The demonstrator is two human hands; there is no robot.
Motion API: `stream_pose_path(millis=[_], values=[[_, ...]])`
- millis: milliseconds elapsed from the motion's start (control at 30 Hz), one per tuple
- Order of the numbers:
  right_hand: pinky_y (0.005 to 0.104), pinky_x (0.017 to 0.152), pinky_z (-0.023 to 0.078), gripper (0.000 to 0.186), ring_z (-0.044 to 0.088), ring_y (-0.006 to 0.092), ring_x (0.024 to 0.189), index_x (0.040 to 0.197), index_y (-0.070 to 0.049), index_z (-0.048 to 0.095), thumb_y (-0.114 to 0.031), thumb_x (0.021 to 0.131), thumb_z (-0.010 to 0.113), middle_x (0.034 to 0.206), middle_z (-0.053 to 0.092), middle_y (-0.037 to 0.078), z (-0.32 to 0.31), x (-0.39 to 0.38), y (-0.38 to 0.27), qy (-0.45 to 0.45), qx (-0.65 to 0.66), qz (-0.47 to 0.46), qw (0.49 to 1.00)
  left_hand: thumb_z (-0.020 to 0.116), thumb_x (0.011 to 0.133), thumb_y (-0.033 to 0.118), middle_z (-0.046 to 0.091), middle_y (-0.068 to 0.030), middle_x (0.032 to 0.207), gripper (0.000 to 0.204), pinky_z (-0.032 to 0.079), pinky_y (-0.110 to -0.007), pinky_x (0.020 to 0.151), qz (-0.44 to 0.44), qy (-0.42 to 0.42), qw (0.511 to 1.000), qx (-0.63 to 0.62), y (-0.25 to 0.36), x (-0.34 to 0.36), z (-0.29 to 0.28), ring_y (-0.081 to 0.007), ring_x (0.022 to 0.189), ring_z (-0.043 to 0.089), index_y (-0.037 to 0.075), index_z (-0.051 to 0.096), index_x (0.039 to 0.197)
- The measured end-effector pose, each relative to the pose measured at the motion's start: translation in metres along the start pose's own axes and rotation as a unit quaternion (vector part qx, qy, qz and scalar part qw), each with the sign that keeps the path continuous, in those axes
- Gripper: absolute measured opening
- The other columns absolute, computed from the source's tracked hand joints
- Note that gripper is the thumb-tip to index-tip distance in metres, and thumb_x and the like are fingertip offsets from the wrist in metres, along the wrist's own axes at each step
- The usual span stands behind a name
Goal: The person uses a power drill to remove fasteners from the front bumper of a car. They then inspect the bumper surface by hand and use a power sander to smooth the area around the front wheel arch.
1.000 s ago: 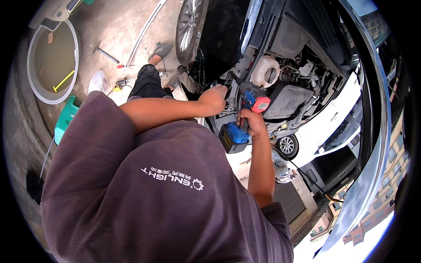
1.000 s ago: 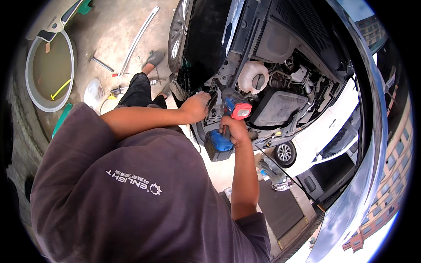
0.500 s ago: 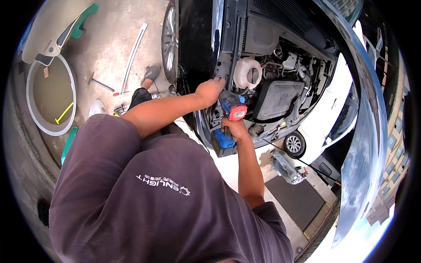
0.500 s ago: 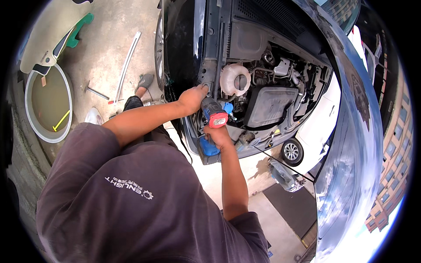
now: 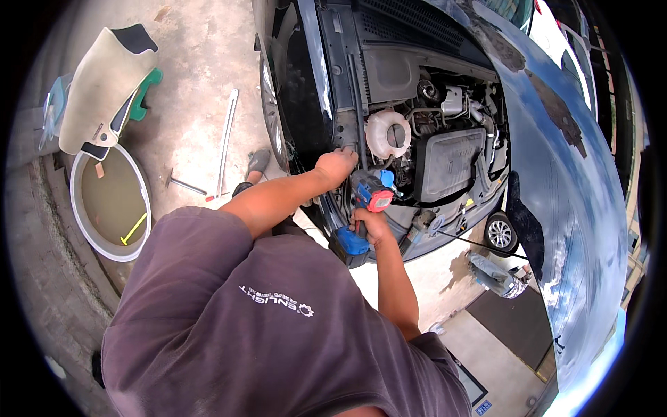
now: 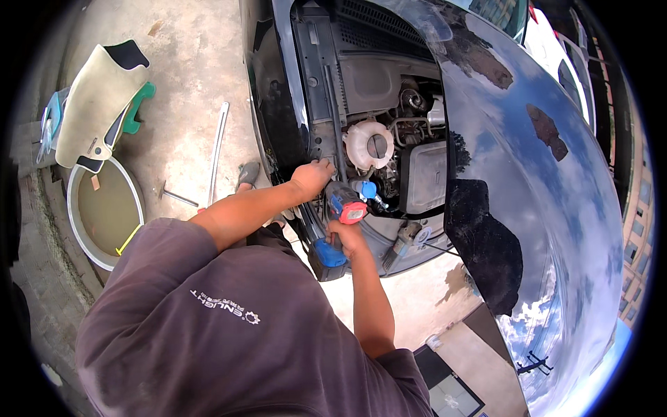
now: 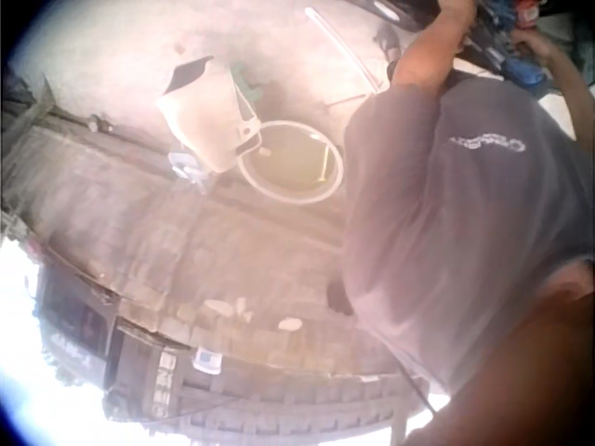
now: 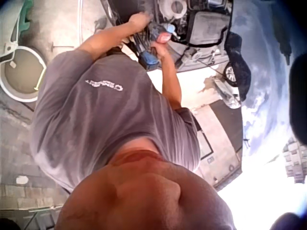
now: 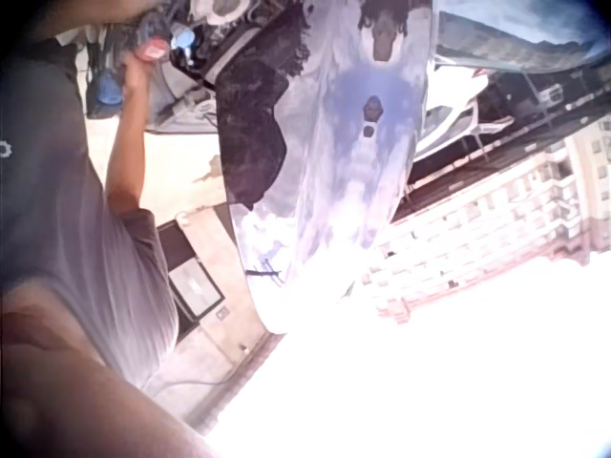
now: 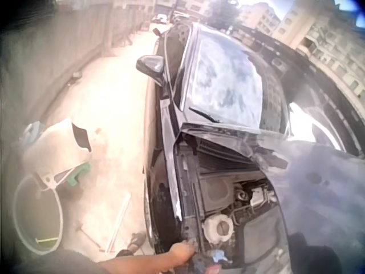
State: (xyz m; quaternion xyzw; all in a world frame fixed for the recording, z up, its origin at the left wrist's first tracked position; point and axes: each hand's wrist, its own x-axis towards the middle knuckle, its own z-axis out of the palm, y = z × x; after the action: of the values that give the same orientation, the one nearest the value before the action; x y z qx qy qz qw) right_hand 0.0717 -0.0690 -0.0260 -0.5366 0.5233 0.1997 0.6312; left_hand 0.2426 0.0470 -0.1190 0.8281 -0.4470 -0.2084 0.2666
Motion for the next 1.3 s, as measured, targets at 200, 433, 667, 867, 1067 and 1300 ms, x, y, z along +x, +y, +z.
stream_pose_path(millis=[200,433,667,867,1067,1300], values=[[0.0376,0.066,0.058,0.025,0.066,0.0226,0.07,0.103,0.0,0.065,0.0,0.079,0.069,0.084,0.066,0.009,-0.004,-0.019,0.009,-0.037,0.051,-0.014,0.998,0.07,0.077,0.005,0.067,-0.0116,0.109,0.039,0.06,-0.042,0.082,0.103,0.052,0.993,-0.008,-0.009,-0.006,-0.007,-0.0333,0.106,0.067,0.004,0.062,0.115],[0.0448,0.072,0.054,0.068,0.064,0.029,0.077,0.134,-0.002,0.058,0.001,0.067,0.067,0.09,0.066,0.013,-0.035,-0.066,0.022,-0.181,0.233,-0.082,0.952,0.068,0.084,0.011,0.066,-0.008,0.102,0.042,0.058,-0.04,0.082,0.293,0.113,0.949,-0.034,-0.012,-0.03,-0.087,-0.03,0.101,0.067,0.006,0.066,0.126],[0.0455,0.067,0.051,0.077,0.063,0.0309,0.077,0.136,-0.002,0.056,0.003,0.061,0.069,0.092,0.066,0.015,-0.04,-0.076,0.041,-0.221,0.307,-0.115,0.918,0.07,0.09,0.011,0.068,-0.0134,0.108,0.039,0.058,-0.045,0.082,0.252,0.019,0.956,-0.148,0.009,-0.045,-0.136,-0.036,0.097,0.07,0.006,0.066,0.129],[0.0473,0.073,0.05,0.084,0.064,0.0329,0.085,0.145,-0.006,0.052,0.004,0.064,0.067,0.099,0.07,0.013,-0.037,-0.075,0.084,-0.222,0.381,-0.15,0.885,0.074,0.087,0.004,0.072,-0.0152,0.104,0.035,0.057,-0.04,0.087,0.052,0.042,0.922,-0.381,-0.016,-0.001,-0.108,-0.0307,0.095,0.073,0.0,0.069,0.122],[0.0465,0.069,0.05,0.084,0.067,0.0333,0.084,0.145,-0.008,0.052,0.004,0.064,0.068,0.098,0.074,0.014,-0.034,-0.105,0.132,-0.138,0.407,-0.134,0.893,0.07,0.094,0.02,0.075,-0.0156,0.114,0.028,0.056,-0.049,0.091,-0.002,0.3,0.944,-0.136,-0.098,0.177,-0.172,-0.0397,0.107,0.069,0.008,0.072,0.119],[0.0503,0.076,0.052,0.079,0.068,0.0357,0.091,0.143,-0.01,0.052,0.009,0.067,0.064,0.104,0.075,0.016,-0.03,-0.147,0.173,-0.106,0.449,-0.082,0.883,0.069,0.093,0.03,0.066,-0.0184,0.133,0.048,0.048,-0.048,0.103,0.028,0.351,0.932,0.083,-0.172,0.353,-0.227,-0.0364,0.124,0.061,0.005,0.065,0.133]])
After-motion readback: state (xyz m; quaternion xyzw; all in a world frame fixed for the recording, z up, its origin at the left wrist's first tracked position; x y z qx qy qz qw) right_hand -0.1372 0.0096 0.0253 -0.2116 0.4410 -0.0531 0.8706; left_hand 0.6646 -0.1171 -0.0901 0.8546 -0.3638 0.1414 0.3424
